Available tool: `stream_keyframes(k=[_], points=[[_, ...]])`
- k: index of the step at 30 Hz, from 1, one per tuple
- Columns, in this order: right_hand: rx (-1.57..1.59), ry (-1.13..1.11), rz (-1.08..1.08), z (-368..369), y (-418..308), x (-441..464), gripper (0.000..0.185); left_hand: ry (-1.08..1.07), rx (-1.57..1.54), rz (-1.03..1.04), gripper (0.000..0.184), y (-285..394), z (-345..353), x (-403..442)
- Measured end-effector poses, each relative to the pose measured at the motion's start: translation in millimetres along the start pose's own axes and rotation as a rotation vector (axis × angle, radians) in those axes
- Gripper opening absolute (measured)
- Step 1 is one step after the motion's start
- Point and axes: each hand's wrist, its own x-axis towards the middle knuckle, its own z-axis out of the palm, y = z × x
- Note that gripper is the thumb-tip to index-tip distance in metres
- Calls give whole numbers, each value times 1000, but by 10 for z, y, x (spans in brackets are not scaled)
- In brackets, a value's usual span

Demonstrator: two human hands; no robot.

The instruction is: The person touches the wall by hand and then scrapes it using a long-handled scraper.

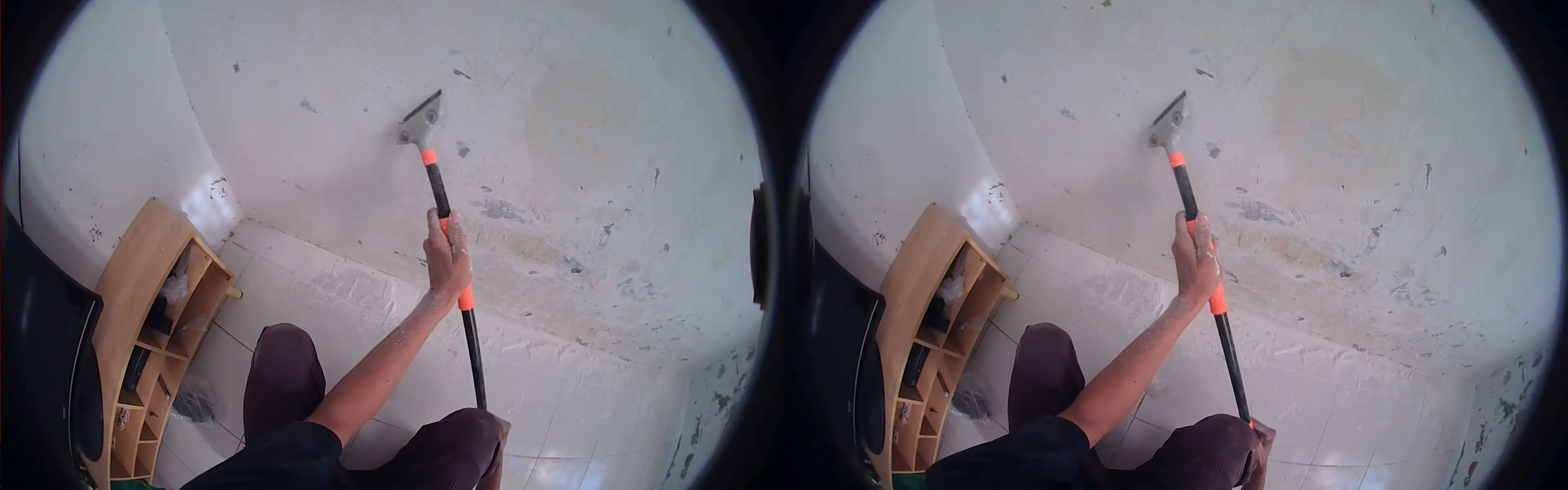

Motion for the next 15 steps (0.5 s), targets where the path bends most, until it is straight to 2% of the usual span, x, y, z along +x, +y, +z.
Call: stream_keyframes(k=[1, 4, 6, 7, 9, 10, 12, 15], points=[[-27, -26, 76, 73, -59, 50, 29, 3, 27, 13, 25, -60, -21, 7], [8, -78, 127, 248, 72, 238, 31, 1, 57, 21, 25, -113, -84, 79], [40, -134, 177, 385, 193, 403, 32, 25, 187, 23, 27, -194, -146, 142], [60, -161, 205, 454, 229, 469, 32, 88, 203, 81, 26, -131, -164, 248], [-11, -248, -1, 700, 40, 689, 34, 122, 245, 155, 28, 216, -287, 604], [58, -256, -55, 835, -60, 808, 29, 106, 231, 192, 30, 262, -335, 771], [109, -283, -26, 1015, -348, 976, 32, 105, 209, 260, 33, 483, -396, 1045], [104, -292, -59, 1128, -577, 995, 28, 118, 184, 193, 34, 748, -421, 1184]])
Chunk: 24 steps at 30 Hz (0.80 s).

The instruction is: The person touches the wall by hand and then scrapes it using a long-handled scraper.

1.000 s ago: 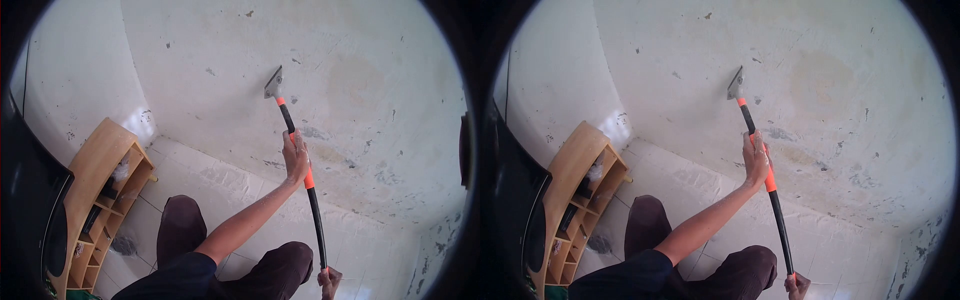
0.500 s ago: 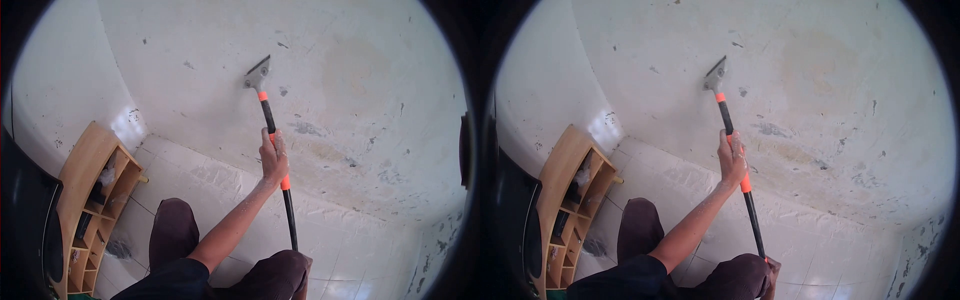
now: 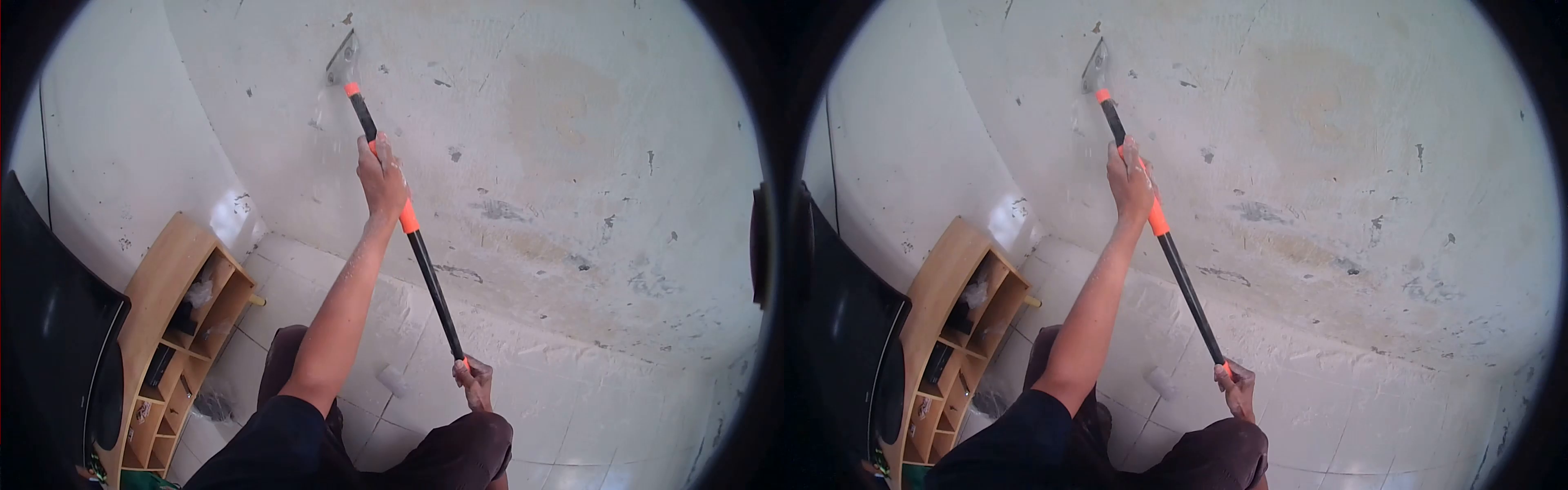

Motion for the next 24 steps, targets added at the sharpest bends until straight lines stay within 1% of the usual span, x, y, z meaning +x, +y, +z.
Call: stream_keyframes(k=[1, 3, 4, 5, 6, 7, 8, 9, 11, 13, 15, 16, 19, 21, 22, 24], points=[[0, -2, 3, -10, -14, -68, 28, -3, -23, 2, 34, 35, -10, 3], [-17, -12, -73, -12, -32, -158, 33, -4, -38, 18, 34, 81, -66, 9], [-35, -23, -91, -20, -27, -230, 37, -20, -57, -20, 33, 105, -75, -21], [-36, -26, -97, -43, 16, -311, 37, -37, -82, -62, 32, 114, -74, -73], [-34, -21, -74, -87, 73, -397, 41, -46, -65, -92, 30, 112, -80, -172], [-35, -14, -51, -146, 125, -501, 44, -40, -50, -65, 29, -20, -68, -262], [-104, 9, 29, -245, 224, -626, 45, -33, -36, -40, 29, -217, -38, -367], [-172, 26, 110, -344, 323, -750, 48, -34, -31, -67, 28, -320, -2, -532], [-232, 77, 210, -432, 439, -993, 46, -59, -27, -133, 28, -429, 58, -916], [-223, 136, 251, -432, 481, -1160, 44, -86, -41, -172, 28, -442, 78, -1203], [-201, 188, 262, -369, 447, -1286, 42, -207, -82, -285, 27, -410, 76, -1363], [-191, 204, 262, -335, 430, -1312, 41, -209, -93, -289, 27, -409, 71, -1355], [-154, 222, 241, -211, 370, -1317, 39, -210, -97, -260, 27, -477, 60, -1297], [-119, 205, 207, -146, 333, -1220, 37, -160, -7, -132, 27, -460, 43, -1204], [-94, 190, 186, -110, 326, -1147, 36, -157, -14, -132, 27, -466, 38, -1107], [-27, 142, 121, -32, 282, -908, 34, -83, 55, 21, 26, -321, 3, -741]])
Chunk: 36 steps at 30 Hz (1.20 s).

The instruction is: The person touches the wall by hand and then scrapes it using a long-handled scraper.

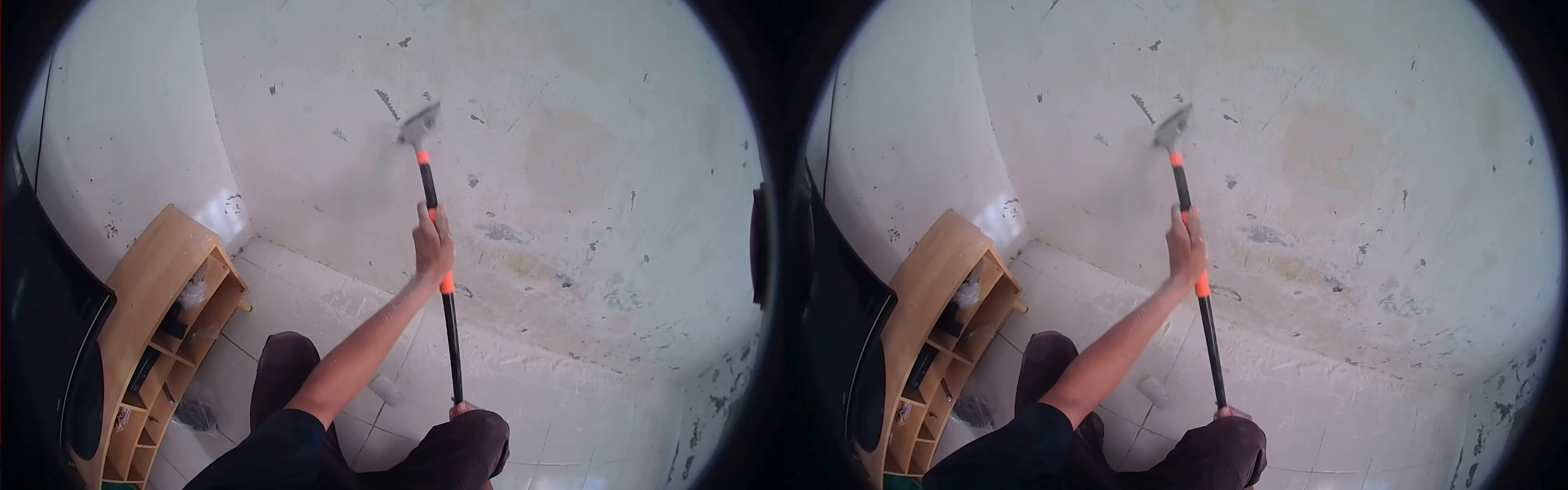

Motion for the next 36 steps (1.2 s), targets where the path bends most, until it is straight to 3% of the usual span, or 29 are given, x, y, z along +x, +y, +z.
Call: stream_keyframes(k=[2, 6, 8, 10, 12, 15, 17, 20, 24, 36], points=[[16, -56, -45, 132, -135, 300, 32, 18, -29, 1, 25, 153, -101, 403], [-81, -112, -92, 281, -458, 627, 46, 43, -33, -6, 28, 337, -223, 934], [-5, -143, -135, 358, -619, 570, 45, 160, -8, 150, 31, 333, -219, 1088], [-18, -135, -160, 428, -859, 478, 44, 95, -61, 24, 32, 703, -365, 1163], [-33, -117, -171, 466, -1129, 337, 40, 40, -122, -120, 33, 932, -419, 1144], [-10, -89, -215, 206, -864, 348, 43, 115, -81, 68, 32, 516, -186, 1058], [-19, -76, -231, -22, -619, 224, 47, 108, -80, 52, 30, 386, -35, 757], [-224, 42, -40, -287, -441, -106, 46, 36, -131, -41, 28, 339, 136, 203], [-239, 140, 48, -306, -442, -440, 46, -44, -251, -114, 29, 287, 353, -295], [-167, 190, -62, -39, -664, -395, 46, -26, -168, -68, 28, 473, 207, 179]])
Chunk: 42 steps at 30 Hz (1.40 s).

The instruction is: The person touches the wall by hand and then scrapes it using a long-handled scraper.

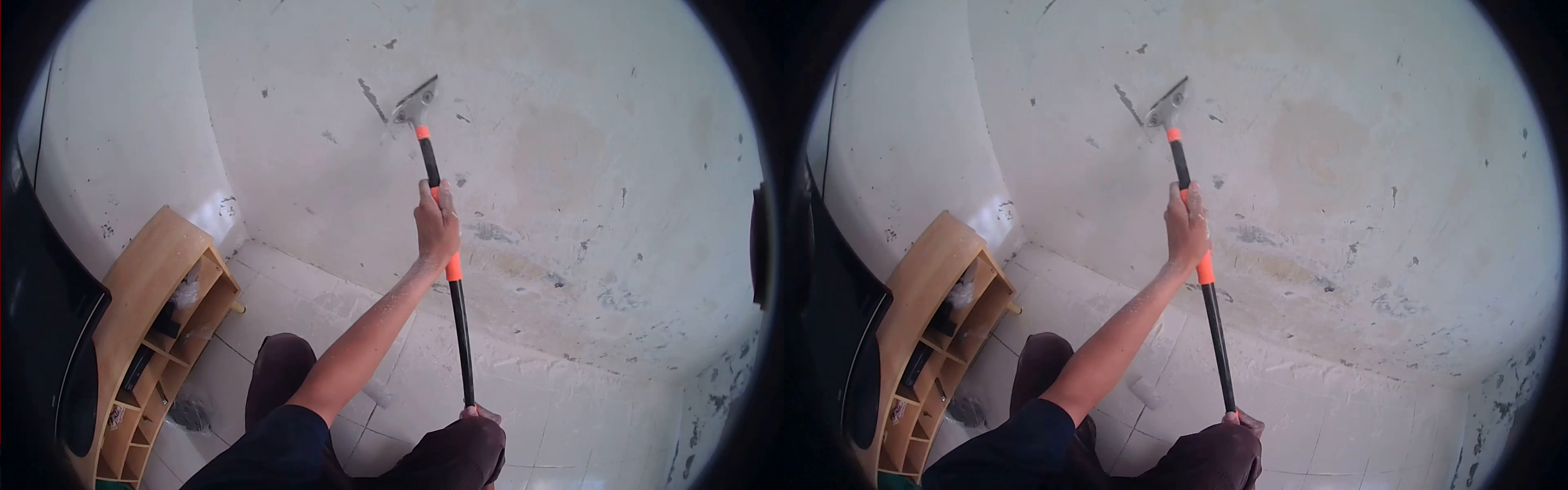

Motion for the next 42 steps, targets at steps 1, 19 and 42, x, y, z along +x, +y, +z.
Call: stream_keyframes(k=[1, 19, 42], points=[[13, -11, -16, 23, -22, 56, 46, -19, 17, -14, 28, 13, -13, 15], [177, -214, -185, 377, -116, 854, 37, 128, 130, 67, 34, 189, -329, 750], [171, -197, 82, 295, 433, 451, 35, 25, 120, 57, 29, -39, -246, 175]])
